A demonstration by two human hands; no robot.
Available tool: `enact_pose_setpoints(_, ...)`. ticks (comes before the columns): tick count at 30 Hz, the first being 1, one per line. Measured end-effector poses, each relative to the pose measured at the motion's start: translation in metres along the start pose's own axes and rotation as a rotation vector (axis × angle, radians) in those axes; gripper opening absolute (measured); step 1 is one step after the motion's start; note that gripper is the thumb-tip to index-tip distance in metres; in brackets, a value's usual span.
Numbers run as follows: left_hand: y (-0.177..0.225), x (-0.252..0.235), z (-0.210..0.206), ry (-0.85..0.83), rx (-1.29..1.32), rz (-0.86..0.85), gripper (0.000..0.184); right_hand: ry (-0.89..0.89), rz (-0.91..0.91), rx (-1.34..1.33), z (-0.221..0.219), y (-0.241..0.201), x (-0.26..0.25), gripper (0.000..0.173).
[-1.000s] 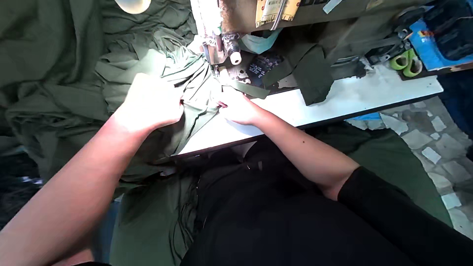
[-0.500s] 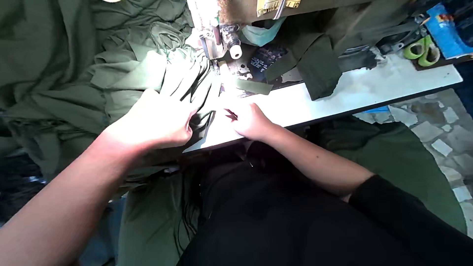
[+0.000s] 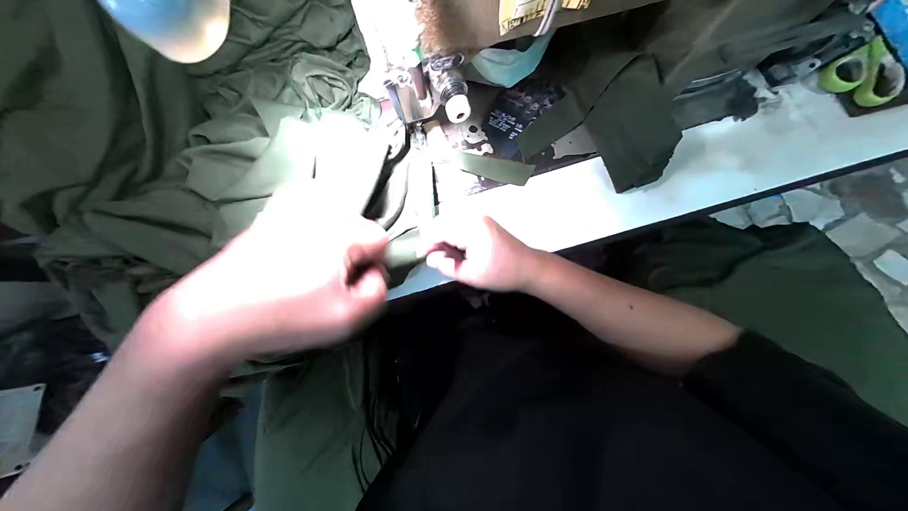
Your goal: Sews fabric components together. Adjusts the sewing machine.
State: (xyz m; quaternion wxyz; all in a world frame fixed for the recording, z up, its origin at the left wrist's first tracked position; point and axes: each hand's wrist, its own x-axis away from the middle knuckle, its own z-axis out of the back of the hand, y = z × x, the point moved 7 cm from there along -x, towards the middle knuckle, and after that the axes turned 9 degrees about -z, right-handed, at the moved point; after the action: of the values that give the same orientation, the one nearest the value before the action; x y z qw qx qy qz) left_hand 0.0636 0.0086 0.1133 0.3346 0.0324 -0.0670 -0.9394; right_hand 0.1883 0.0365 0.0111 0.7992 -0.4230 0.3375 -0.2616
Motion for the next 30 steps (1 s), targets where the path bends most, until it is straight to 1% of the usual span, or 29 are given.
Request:
enact_pose_setpoints(1, 0.016, -0.006, -0.007, -0.001, 0.163, -0.099, 0.024, 0.013, 0.049, -0.03, -0.002, -0.005, 0.012, 0.01)
enact_pose_setpoints(2, 0.025, -0.01, -0.019, -0.035, 0.3, -0.148, 0.021, 0.016, 0.087, -0.014, -0.005, -0.008, 0.023, 0.012)
enact_pose_setpoints(3, 0.027, -0.014, -0.033, -0.072, 0.384, -0.16, 0.021, 0.016, 0.106, 0.06, -0.008, -0.009, 0.033, 0.011)
enact_pose_setpoints(5, 0.015, -0.019, -0.057, -0.133, 0.452, -0.102, 0.021, 0.011, 0.079, 0.313, -0.014, -0.006, 0.05, 0.008)
enact_pose_setpoints(6, 0.008, -0.021, -0.067, -0.105, 0.423, -0.075, 0.023, 0.007, 0.052, 0.422, -0.018, -0.002, 0.058, 0.005)
enact_pose_setpoints(8, -0.006, -0.024, -0.084, 0.0, 0.313, -0.018, 0.028, 0.022, 0.035, 0.534, -0.023, 0.003, 0.069, 0.008)
enact_pose_setpoints(11, -0.015, -0.021, -0.118, 0.045, 0.104, 0.067, 0.046, 0.047, 0.059, 0.574, -0.024, 0.004, 0.072, 0.012)
enact_pose_setpoints(14, -0.004, -0.009, -0.134, 0.108, 0.02, 0.056, 0.049, 0.014, 0.056, 0.527, -0.022, 0.003, 0.073, 0.011)
enact_pose_setpoints(16, -0.002, -0.004, -0.138, 0.132, 0.019, 0.053, 0.05, -0.045, 0.029, 0.366, -0.013, 0.003, 0.077, 0.01)
enact_pose_setpoints(17, -0.002, -0.003, -0.14, 0.14, 0.017, 0.049, 0.05, -0.074, 0.001, 0.27, -0.006, 0.005, 0.081, 0.013)
enact_pose_setpoints(19, -0.003, -0.002, -0.142, 0.127, 0.041, 0.05, 0.05, -0.145, -0.112, 0.171, 0.008, 0.019, 0.094, 0.015)
enact_pose_setpoints(20, -0.003, -0.001, -0.144, 0.116, 0.059, 0.057, 0.051, -0.212, -0.225, 0.164, 0.014, 0.031, 0.101, 0.015)
enact_pose_setpoints(22, -0.004, -0.001, -0.143, 0.131, 0.073, 0.063, 0.05, -0.371, -0.529, 0.21, 0.021, 0.064, 0.118, 0.015)
enact_pose_setpoints(23, -0.005, -0.001, -0.143, 0.147, 0.068, 0.061, 0.05, -0.421, -0.645, 0.235, 0.021, 0.08, 0.127, 0.017)
enact_pose_setpoints(24, -0.005, -0.001, -0.143, 0.157, 0.064, 0.059, 0.05, -0.456, -0.713, 0.252, 0.018, 0.09, 0.135, 0.02)
enact_pose_setpoints(26, -0.006, -0.001, -0.142, 0.159, 0.062, 0.066, 0.049, -0.559, -0.763, 0.304, 0.004, 0.103, 0.144, 0.03)
enact_pose_setpoints(28, -0.006, -0.001, -0.142, 0.162, 0.066, 0.07, 0.049, -0.712, -0.742, 0.354, -0.014, 0.111, 0.15, 0.043)
enact_pose_setpoints(29, -0.006, -0.001, -0.141, 0.164, 0.064, 0.071, 0.049, -0.764, -0.702, 0.373, -0.022, 0.114, 0.151, 0.039)
enact_pose_setpoints(30, -0.006, -0.001, -0.141, 0.169, 0.064, 0.071, 0.049, -0.787, -0.665, 0.371, -0.028, 0.116, 0.151, 0.029)
